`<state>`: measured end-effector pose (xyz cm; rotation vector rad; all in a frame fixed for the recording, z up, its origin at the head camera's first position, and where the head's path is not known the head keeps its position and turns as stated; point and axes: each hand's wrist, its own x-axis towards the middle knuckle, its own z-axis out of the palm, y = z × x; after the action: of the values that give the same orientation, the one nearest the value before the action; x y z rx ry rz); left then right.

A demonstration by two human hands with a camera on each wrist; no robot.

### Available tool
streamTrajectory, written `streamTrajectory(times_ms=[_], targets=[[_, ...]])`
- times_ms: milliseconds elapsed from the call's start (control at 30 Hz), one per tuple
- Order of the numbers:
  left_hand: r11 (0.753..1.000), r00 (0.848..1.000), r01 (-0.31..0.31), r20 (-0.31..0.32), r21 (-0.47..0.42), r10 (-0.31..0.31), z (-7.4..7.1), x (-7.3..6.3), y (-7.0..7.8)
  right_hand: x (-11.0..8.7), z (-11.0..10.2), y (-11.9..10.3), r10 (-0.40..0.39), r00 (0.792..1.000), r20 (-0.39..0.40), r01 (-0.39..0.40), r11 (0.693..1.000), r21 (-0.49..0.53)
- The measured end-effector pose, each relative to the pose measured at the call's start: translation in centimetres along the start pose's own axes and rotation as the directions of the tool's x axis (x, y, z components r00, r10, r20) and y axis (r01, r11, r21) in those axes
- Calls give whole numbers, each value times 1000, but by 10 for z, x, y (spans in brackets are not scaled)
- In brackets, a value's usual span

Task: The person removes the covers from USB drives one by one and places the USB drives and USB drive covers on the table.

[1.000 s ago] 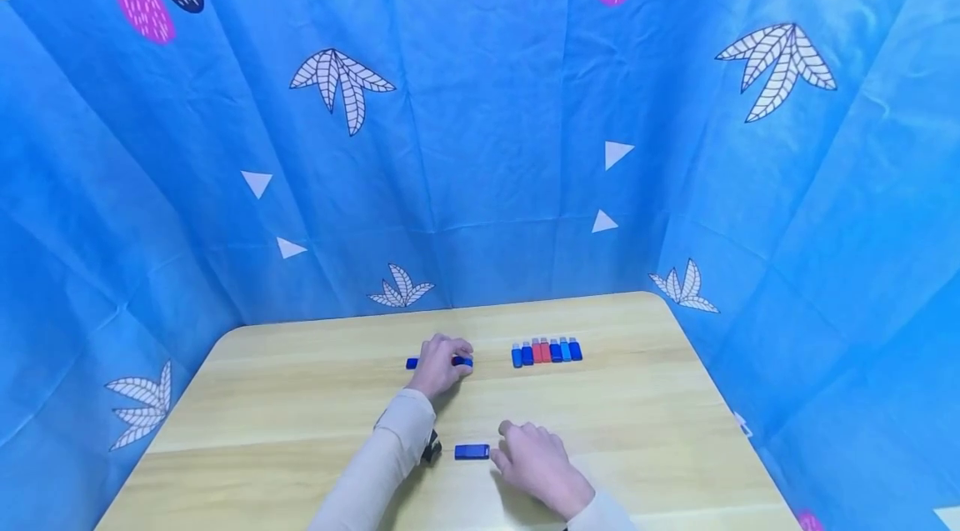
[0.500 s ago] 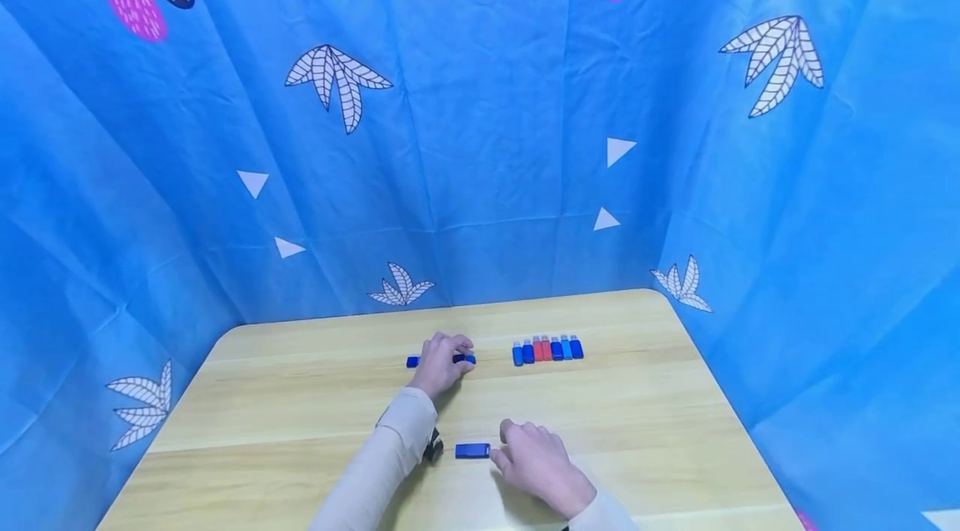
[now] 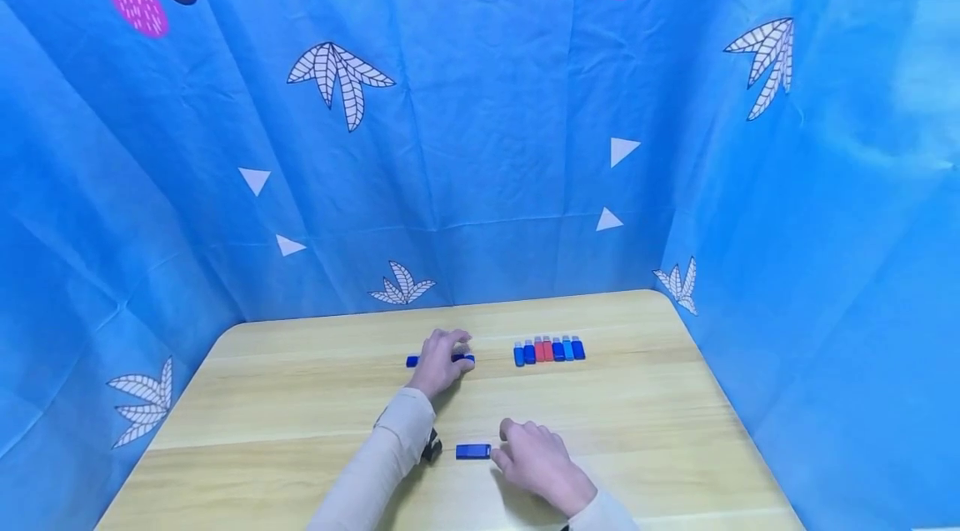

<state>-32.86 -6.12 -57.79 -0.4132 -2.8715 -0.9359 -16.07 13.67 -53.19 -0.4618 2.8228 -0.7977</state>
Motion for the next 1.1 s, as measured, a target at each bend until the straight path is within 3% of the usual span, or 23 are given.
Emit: streamTrajectory(times_ms=[133,267,533,733,833,1100], targets=[[1000,995,7,-96,-29,-10,-19,-1,3,2,0,0,-3,1000,-9,3,1000,2],[998,975,58,-214,-6,-58,-41,-10,1,5,0,-1,-12,1000,-25,12,1000,0],[990,905,136,-405,-19,-132,-68,-60,-7,14,1,-2,-27,999,-37,27,1000,7],[970,857,241,-461,-35,-230,-70,-99,-7,23,5,-4,-55,998,-25,54,998,-21],[968,850,245,-471,-46,-238,-69,-114,-3,26,9,-6,-75,997,-8,75,997,-25],[962,858,247,-435,-117,-273,-65,-142,11,32,22,-5,-115,993,5,115,991,-74]])
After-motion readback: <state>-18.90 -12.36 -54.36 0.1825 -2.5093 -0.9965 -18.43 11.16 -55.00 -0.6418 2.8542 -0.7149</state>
